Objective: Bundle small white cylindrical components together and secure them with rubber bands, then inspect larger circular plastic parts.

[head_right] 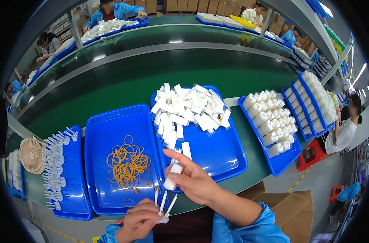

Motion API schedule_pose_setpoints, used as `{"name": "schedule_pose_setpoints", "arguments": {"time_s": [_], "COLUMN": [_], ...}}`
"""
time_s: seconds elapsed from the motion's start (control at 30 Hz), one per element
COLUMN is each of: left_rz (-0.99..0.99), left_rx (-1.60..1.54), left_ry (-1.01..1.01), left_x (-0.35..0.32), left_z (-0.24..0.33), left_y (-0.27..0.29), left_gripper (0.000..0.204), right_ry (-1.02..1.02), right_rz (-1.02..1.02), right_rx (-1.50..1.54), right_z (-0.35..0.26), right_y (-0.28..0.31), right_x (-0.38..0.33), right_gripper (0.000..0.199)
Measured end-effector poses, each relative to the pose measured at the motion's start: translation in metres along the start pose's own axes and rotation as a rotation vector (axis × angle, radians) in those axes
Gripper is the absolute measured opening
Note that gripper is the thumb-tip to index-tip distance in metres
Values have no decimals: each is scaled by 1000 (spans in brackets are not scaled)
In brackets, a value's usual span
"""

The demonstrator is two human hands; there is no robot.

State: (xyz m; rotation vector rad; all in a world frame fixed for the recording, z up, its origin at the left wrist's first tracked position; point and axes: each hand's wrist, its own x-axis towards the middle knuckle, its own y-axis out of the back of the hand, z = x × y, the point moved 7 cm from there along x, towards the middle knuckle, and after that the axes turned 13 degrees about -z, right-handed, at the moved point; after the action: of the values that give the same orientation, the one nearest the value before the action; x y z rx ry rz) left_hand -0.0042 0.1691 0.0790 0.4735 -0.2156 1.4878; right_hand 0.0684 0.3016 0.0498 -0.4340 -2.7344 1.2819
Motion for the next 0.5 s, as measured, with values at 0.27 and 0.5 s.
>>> {"name": "schedule_pose_setpoints", "arguments": {"time_s": [0.27,0.5], "left_rz": [-1,-113], "left_rx": [-81,-36], "left_ry": [44,80], "left_x": [-1,-2], "left_z": [-7,-17], "left_y": [-6,-12], "left_gripper": [13,18], "right_ry": [-3,173], "right_rz": [-66,-80], "right_rx": [-25,-1134], "right_z": [-5,-40], "right_y": [-2,-17], "right_x": [-9,-33], "right_gripper": [52,41]}}
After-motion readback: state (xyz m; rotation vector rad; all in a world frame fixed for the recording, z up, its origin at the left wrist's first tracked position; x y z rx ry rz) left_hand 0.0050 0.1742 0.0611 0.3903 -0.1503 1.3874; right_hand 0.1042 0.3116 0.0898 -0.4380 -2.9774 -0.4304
